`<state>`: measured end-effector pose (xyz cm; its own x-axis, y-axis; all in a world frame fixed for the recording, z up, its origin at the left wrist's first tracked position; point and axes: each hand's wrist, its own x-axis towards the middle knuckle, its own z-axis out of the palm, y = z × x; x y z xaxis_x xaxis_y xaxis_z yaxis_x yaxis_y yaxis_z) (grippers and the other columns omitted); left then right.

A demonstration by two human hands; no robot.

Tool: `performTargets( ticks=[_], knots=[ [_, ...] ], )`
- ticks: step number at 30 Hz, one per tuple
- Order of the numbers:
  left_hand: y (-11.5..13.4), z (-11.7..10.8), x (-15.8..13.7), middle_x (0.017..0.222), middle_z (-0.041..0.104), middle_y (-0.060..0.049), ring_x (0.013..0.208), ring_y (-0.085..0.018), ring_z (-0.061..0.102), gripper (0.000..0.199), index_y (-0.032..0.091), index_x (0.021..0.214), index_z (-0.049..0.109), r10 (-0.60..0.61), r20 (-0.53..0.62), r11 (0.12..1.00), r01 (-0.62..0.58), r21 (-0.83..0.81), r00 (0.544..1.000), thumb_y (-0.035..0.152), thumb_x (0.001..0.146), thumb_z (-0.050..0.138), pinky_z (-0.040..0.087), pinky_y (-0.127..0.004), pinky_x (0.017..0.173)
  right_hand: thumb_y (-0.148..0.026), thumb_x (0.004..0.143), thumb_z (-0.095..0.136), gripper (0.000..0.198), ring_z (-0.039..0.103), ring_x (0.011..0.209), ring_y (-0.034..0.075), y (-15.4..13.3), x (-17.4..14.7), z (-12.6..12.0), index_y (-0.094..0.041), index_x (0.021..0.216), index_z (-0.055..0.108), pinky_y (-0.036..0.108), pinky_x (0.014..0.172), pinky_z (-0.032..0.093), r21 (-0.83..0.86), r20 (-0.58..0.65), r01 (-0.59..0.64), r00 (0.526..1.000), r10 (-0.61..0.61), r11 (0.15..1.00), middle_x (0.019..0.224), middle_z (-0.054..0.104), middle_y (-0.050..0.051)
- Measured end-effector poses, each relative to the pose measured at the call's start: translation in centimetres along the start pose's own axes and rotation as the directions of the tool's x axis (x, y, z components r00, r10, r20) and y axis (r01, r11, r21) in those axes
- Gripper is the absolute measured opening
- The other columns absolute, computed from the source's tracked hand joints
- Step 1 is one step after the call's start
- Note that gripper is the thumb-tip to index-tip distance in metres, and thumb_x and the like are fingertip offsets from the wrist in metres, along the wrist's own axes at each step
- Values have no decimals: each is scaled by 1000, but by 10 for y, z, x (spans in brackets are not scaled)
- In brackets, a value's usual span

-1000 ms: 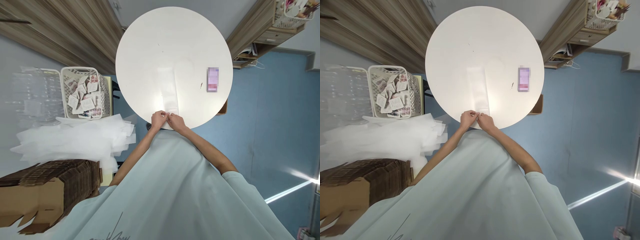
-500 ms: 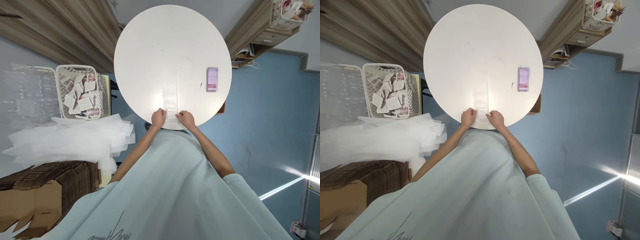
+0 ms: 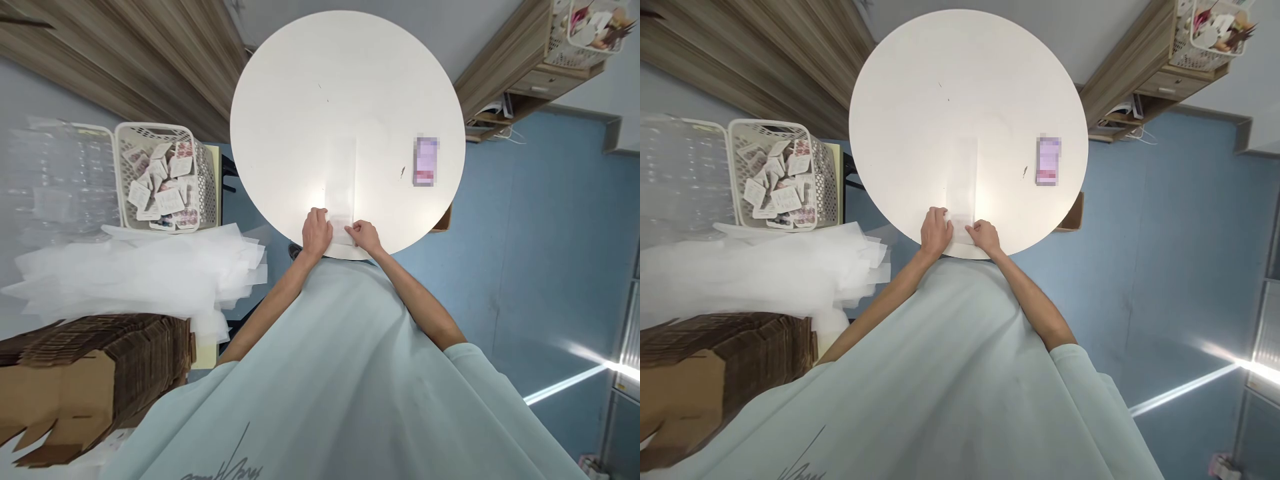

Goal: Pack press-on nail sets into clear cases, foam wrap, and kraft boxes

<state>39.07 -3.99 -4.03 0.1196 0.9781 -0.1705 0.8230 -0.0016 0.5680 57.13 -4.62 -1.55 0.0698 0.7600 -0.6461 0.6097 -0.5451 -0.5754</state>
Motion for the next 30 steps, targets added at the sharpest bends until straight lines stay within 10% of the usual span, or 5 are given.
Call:
performTargets(
  ticks=[5,11,17,23,30],
  knots=[
    [-7,1,-15,163,54,-17,156,-36,45,47,20,152,57,391,152,920,-385,-68,908,31,107,47,39,-59,126,-41,98,71,23,68,56,15,12,3,-8,-22,86,66,29,71,52,72,24,10,1000,-12,997,80,78,0],
    [-4,9,-39,172,43,-20,161,-41,38,74,18,159,51,430,263,897,-442,-15,864,57,98,67,33,-61,129,-45,95,75,32,60,54,14,34,6,-23,-21,75,67,26,62,47,167,114,14,993,-33,986,56,63,-3],
    [7,14,-40,165,52,-23,156,-40,45,73,13,160,49,410,274,895,-441,62,870,20,90,68,37,-59,128,-48,94,80,38,56,52,12,41,6,-30,-19,72,69,24,51,39,279,212,-100,976,41,955,56,60,-1],
    [6,12,-35,159,60,-17,147,-38,55,65,21,151,58,394,252,911,-412,19,884,17,86,66,44,-61,123,-29,107,51,30,74,86,22,39,-11,-45,-20,126,73,34,79,59,-249,7,219,975,-224,944,126,78,11],
    [8,6,-28,149,66,-14,138,-33,64,52,20,137,67,343,212,938,-324,-121,915,19,85,67,51,-51,118,-7,91,52,64,72,104,26,50,-13,-41,-27,152,56,35,76,58,-434,231,533,845,-482,726,168,49,6]
  ],
)
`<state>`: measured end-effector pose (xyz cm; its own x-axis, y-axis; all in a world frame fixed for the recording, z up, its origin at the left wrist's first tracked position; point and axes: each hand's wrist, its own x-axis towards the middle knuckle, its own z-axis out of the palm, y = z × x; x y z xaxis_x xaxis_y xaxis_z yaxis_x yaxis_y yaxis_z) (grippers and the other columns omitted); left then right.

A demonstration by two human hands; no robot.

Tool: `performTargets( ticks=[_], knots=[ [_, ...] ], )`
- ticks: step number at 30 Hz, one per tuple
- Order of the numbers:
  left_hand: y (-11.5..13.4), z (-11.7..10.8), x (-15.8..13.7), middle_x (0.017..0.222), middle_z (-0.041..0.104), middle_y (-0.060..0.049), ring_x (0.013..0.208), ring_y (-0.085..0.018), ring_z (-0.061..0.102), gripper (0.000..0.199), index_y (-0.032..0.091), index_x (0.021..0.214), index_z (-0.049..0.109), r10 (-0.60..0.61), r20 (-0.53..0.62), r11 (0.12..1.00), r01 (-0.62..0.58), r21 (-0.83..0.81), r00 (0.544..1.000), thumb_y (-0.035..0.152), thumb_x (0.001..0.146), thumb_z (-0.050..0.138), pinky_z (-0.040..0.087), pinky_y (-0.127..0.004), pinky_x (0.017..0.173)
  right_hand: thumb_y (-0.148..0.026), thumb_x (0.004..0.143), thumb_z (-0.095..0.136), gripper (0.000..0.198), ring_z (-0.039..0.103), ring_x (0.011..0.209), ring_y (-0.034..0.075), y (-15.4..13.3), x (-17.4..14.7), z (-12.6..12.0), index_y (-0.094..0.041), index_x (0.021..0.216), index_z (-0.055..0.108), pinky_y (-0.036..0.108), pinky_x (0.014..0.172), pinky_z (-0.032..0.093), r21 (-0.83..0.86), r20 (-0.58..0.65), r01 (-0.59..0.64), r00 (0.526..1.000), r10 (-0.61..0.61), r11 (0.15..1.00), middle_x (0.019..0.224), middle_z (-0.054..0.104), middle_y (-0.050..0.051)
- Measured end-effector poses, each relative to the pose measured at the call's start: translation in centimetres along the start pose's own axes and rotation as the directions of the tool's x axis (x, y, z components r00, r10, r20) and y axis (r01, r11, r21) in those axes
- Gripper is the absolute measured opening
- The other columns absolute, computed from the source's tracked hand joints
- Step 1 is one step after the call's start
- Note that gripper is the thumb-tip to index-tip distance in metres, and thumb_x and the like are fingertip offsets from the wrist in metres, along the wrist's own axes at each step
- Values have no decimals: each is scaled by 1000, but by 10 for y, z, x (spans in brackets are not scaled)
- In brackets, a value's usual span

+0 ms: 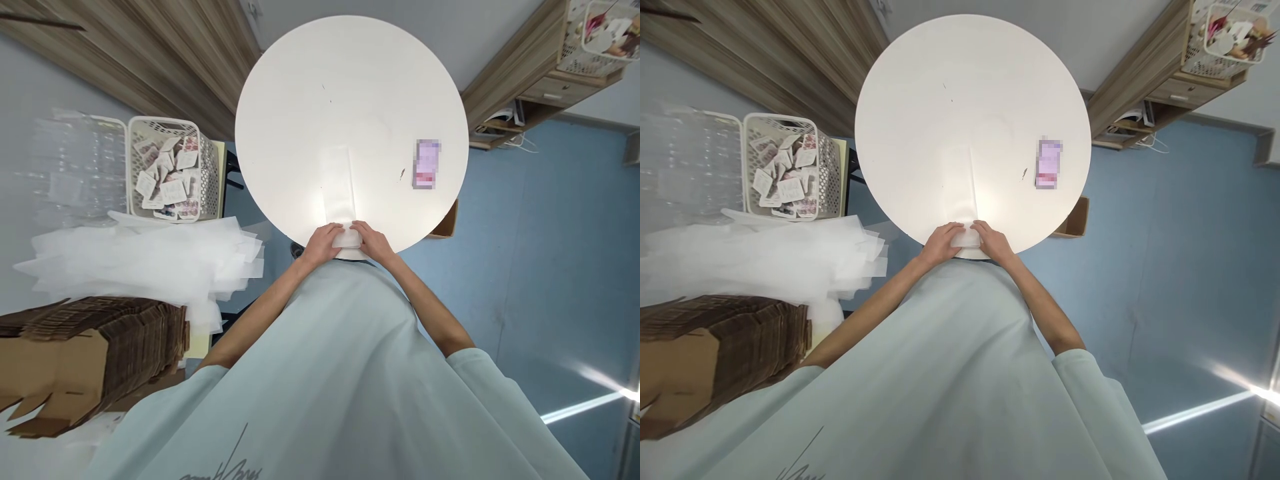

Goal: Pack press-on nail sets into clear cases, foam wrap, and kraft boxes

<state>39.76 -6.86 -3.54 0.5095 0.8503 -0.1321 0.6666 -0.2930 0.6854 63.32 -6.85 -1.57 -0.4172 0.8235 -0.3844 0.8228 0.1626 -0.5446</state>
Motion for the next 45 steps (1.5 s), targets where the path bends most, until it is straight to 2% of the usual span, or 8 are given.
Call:
performTargets(
  ticks=[10,18,22,28,32,34,39,45],
  knots=[
    [-3,-12,10,131,73,-11,121,-29,71,42,22,127,68,-320,-114,922,281,-266,941,33,87,75,58,-44,107,-27,102,56,31,67,86,21,12,26,-3,-25,130,68,35,88,54,284,-102,-58,991,90,957,135,72,6],
    [-10,1,36,121,75,-9,97,-23,76,35,21,119,61,-684,-200,683,519,-515,702,32,90,78,61,-39,95,-39,105,61,24,68,93,22,11,52,-4,-22,118,73,32,82,50,285,-150,-165,965,215,944,109,76,5],
    [-9,7,46,118,73,-8,88,-21,73,34,22,119,59,-706,-266,690,553,-466,656,31,92,77,60,-40,93,-42,104,64,22,71,98,23,6,58,-5,-23,111,73,32,81,50,300,-142,-280,932,333,912,107,78,5],
    [-5,7,47,136,62,-16,117,-30,68,37,21,129,55,-553,-408,832,505,-228,727,26,95,70,55,-51,106,-38,104,66,21,71,101,28,-4,62,-7,-22,116,70,41,89,57,236,-174,-342,906,386,909,113,76,9],
    [-10,-3,53,155,55,-19,148,-36,50,44,20,140,58,-220,-328,973,231,-5,919,14,96,55,43,-60,123,-27,103,65,33,59,135,34,-7,63,-9,-19,134,65,50,110,54,94,-265,-60,961,83,994,148,62,17],
    [-16,-8,59,160,54,-17,152,-34,48,52,20,144,60,-116,-214,992,122,15,970,9,94,48,40,-59,127,-23,98,71,44,48,149,35,-4,66,-10,-18,141,62,51,120,49,22,-235,84,969,-77,996,160,53,18],
    [-26,-16,63,159,58,-19,149,-31,54,57,13,149,59,-53,-77,999,54,3,996,11,93,48,43,-54,127,-13,94,71,57,42,159,33,8,71,-5,-18,149,56,54,128,44,-22,-137,150,979,-151,988,170,46,16],
    [-15,-6,30,165,54,-17,157,-31,47,59,17,156,54,-94,-63,995,93,-21,994,37,101,57,28,-57,136,-33,103,66,49,45,159,31,12,43,9,-20,149,59,54,129,43,69,-155,156,977,-144,985,170,48,16]
  ],
)
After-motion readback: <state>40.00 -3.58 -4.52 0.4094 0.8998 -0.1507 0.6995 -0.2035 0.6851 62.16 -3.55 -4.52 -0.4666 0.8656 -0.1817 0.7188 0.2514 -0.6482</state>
